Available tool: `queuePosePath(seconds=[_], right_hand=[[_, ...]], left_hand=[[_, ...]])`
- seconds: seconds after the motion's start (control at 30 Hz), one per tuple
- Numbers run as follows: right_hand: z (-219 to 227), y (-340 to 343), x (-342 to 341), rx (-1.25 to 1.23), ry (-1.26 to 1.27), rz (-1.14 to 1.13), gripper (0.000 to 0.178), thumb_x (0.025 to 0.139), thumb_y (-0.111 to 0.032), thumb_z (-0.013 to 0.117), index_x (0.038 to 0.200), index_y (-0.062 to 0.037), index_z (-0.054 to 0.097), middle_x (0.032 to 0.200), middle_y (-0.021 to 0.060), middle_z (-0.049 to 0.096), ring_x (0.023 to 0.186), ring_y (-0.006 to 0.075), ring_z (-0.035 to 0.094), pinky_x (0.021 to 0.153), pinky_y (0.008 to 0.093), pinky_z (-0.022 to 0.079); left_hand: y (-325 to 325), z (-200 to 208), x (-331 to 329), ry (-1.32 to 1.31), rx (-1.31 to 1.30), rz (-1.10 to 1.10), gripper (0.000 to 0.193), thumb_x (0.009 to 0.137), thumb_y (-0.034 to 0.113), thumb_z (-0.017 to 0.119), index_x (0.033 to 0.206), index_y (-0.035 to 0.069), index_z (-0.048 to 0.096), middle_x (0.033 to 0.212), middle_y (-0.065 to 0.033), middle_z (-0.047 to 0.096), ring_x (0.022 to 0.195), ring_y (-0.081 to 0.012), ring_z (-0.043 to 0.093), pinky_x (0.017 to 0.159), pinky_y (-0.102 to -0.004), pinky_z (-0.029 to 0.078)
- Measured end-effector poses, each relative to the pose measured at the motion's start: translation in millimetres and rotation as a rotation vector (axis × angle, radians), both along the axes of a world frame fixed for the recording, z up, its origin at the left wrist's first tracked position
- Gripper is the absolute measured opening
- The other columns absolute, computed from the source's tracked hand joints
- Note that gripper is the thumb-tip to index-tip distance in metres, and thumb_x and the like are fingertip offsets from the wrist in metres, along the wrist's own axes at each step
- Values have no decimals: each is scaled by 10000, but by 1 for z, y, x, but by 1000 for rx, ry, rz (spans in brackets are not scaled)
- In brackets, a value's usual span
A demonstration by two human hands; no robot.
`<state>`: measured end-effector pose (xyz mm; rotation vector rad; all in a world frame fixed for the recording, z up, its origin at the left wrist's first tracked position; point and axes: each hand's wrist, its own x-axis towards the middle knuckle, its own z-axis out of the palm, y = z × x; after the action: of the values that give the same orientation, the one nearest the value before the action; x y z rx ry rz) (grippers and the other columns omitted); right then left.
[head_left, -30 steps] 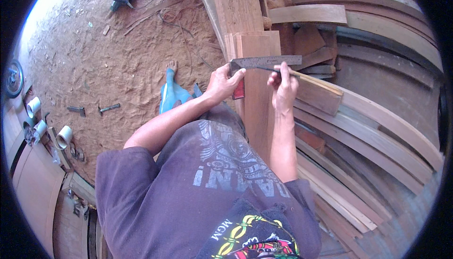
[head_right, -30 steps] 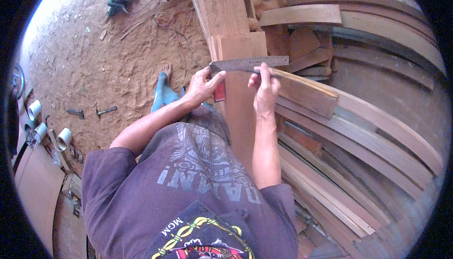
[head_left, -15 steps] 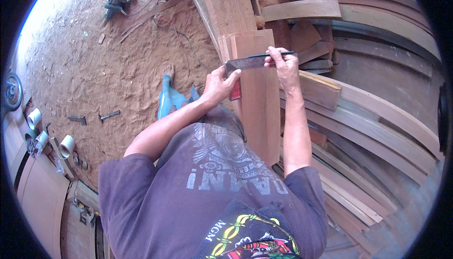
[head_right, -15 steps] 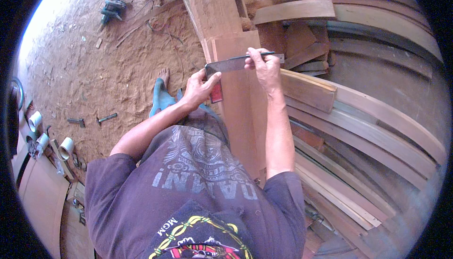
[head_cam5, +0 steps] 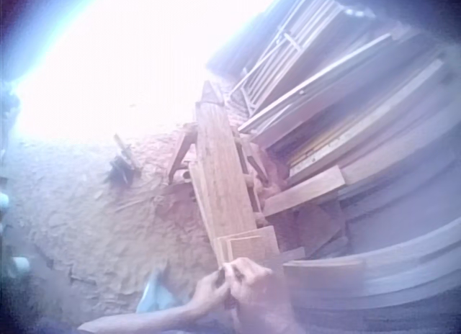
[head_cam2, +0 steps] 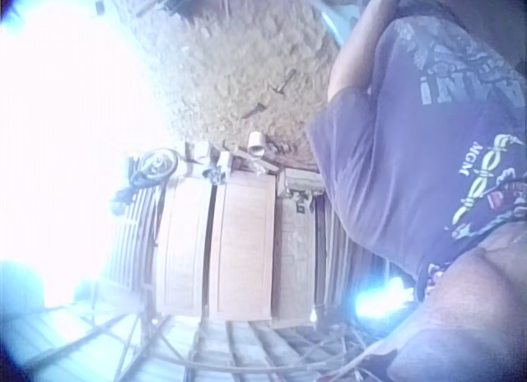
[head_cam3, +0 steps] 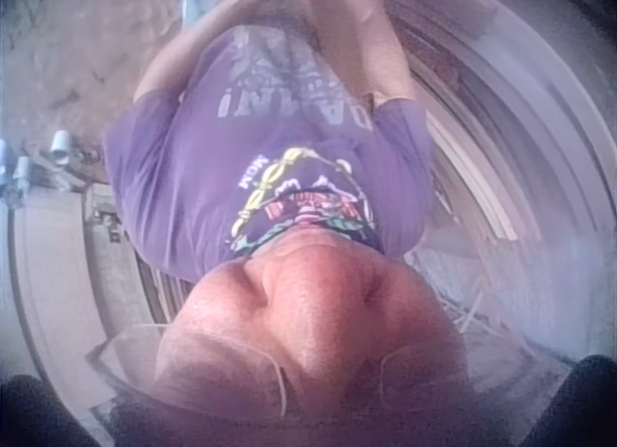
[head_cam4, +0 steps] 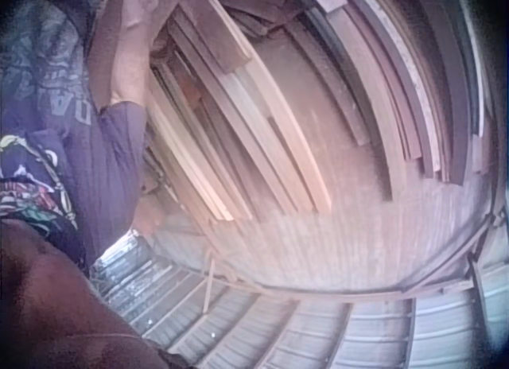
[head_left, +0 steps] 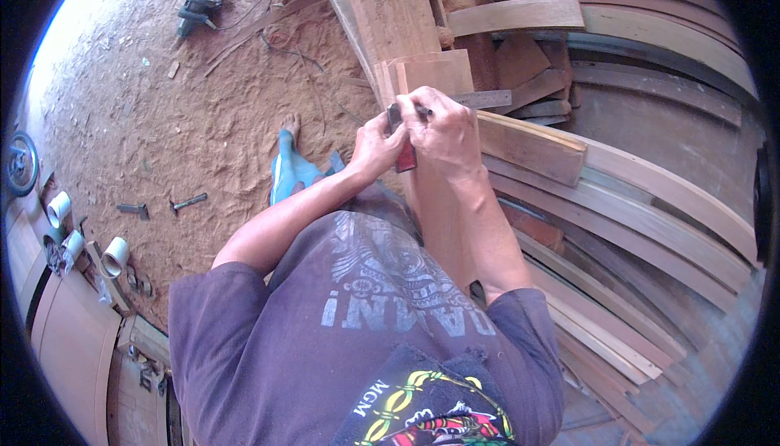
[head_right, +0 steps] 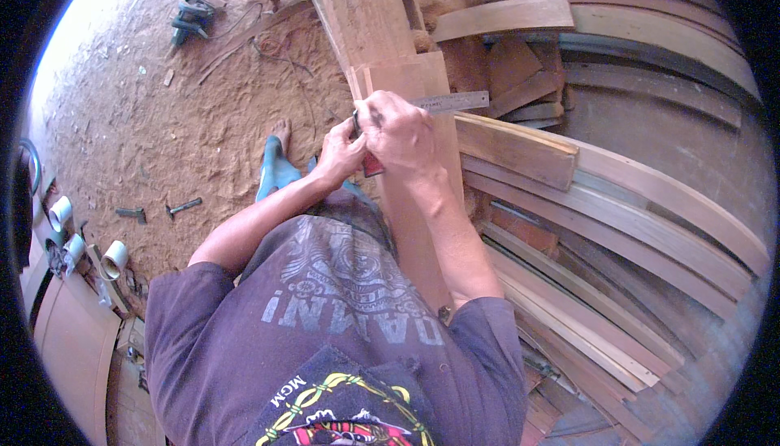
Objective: The person uses a try square and pencil to mark straight lines on several wooden planks. They repeatedly position the square, draw lines, and move the planks to continue marking.
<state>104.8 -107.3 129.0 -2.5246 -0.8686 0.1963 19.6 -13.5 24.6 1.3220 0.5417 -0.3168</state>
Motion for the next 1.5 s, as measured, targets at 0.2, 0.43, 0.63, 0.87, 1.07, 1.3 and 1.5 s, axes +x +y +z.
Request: queuePosePath(seconds=[0.2, 0.43, 0.63, 0.87, 1.07, 1.3, 1.5], right_hand=[[-13, -67, -31, 463, 271, -524, 263, 1060, -238, 651, 1251, -59, 674, 954, 63, 738, 826, 123, 692, 730, 289, 564], [-25, -184, -180, -118, 475, -708, 970, 802, -425, 898, 1493, 67, 427, 1407, 283, 589, 1333, 394, 567, 1132, 466, 447], [-28, -178, -196, -191, 611, -854, 1281, 615, -442, 994, 1539, 104, 297, 1481, 342, 502, 1402, 433, 502, 1158, 490, 422], [-24, -150, -205, -257, 398, -923, 1185, 598, -411, 1004, 1461, 102, 374, 1374, 333, 572, 1265, 410, 603, 1050, 479, 497], [-28, -177, -203, 24, 358, -835, 980, 690, -362, 971, 1418, 61, 469, 1292, 280, 649, 1187, 415, 656, 1017, 475, 524], [-1, -178, -194, -123, 297, -583, 759, 809, -298, 887, 1373, 50, 517, 1249, 279, 646, 1144, 460, 656, 966, 495, 542], [27, -176, -194, -272, 129, -436, 668, 807, -243, 871, 1323, 12, 533, 1127, 245, 616, 1033, 474, 641, 844, 532, 537]], left_hand=[[0, -9, -5, 51, -117, -75, 427, 1005, 369, 665, 1206, -6, 699, 983, -160, 778, 847, -226, 754, 771, -399, 600], [-3, -3, -8, 68, -127, -244, 439, 1021, 390, 646, 1174, -17, 702, 930, -182, 765, 752, -254, 765, 700, -402, 612], [-30, 6, 10, -137, 171, -330, 436, 992, 401, 661, 1157, 2, 718, 876, -234, 743, 862, -352, 760, 798, -464, 577], [-43, -10, 6, -158, 256, -292, 531, 957, 460, 693, 1097, -52, 705, 906, -286, 730, 850, -408, 737, 777, -493, 564], [-34, -19, -6, -81, 110, -213, 549, 964, 488, 707, 1027, -57, 699, 849, -215, 738, 723, -275, 735, 669, -436, 577], [-16, 14, -35, -164, -209, -128, 411, 1041, 383, 666, 1156, -10, 689, 870, -44, 714, 650, -92, 643, 505, -276, 530], [-11, 28, -48, -219, -190, -21, 370, 1048, 357, 666, 1155, 3, 696, 861, -6, 695, 686, -74, 628, 552, -273, 521]])
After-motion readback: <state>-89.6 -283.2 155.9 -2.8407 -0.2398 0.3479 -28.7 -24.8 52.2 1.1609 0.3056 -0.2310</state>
